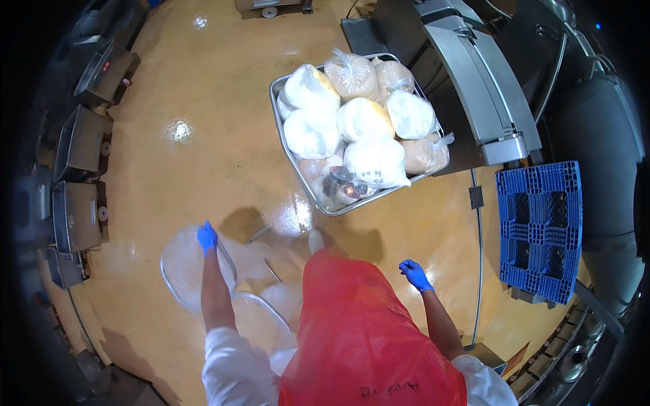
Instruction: The person transfers plastic-wrapped food packages from a metal tray onto a scale, then moves them into a blue crate. The person repeats this process, handling each package individually and arranging them in the crate.
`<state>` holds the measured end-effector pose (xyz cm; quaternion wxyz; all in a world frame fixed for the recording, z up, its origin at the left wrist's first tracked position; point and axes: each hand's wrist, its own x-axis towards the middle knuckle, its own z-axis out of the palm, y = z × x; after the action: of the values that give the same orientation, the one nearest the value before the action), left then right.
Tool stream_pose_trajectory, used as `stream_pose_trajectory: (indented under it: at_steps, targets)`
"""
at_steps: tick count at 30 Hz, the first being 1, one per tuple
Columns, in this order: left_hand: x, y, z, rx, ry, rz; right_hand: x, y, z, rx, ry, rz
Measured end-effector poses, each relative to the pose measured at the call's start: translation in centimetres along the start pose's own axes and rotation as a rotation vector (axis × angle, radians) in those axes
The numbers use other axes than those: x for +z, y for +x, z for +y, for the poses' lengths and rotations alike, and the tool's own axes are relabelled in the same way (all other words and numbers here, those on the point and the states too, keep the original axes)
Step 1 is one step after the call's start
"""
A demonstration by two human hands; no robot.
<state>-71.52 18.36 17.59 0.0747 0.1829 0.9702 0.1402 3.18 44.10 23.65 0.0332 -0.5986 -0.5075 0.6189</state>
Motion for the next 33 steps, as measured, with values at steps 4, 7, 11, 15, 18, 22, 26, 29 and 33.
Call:
stream_pose_trajectory:
  at_steps: [4, 7, 11, 15, 18, 22, 26, 29, 33]
  targets:
    - [-2.0, 11.7, 15.5, 0.109, -0.54, -0.071, -1.0, 1.1, -6.1, -0.069, -0.075, -0.02]
    - [-5.7, 10.7, 30.5, 0.437, -0.933, -0.094, -3.0, 1.1, -3.9, -0.016, -0.033, 0.014]
    - [-6.5, 7.5, 26.3, 0.429, -0.103, 0.116, -4.5, 3.0, -1.5, 0.068, -0.175, -0.011]
    - [-8.8, -1.8, 20.7, 0.036, 0.18, -0.007, -6.3, 3.9, -0.9, 0.259, -0.032, 0.007]
    - [-10.0, -1.6, 20.7, 0.027, 0.235, -0.156, -7.3, 7.7, -4.3, 0.296, -0.013, -0.019]
    - [-7.2, 5.2, 22.5, 0.149, 0.313, -0.085, -8.3, 12.6, -9.3, 0.181, -0.172, -0.005]
    - [-0.1, 13.9, 23.0, -0.107, 0.253, 0.0, -6.2, 15.5, -19.2, 0.199, -0.005, 0.129]
    - [3.8, 17.1, 25.0, -0.126, 0.2, 0.304, -3.8, 17.4, -22.3, 0.124, 0.02, 0.175]
    - [5.0, 22.7, 27.8, -0.158, 0.304, 0.189, 1.7, 18.6, -22.8, 0.208, 0.029, 0.134]
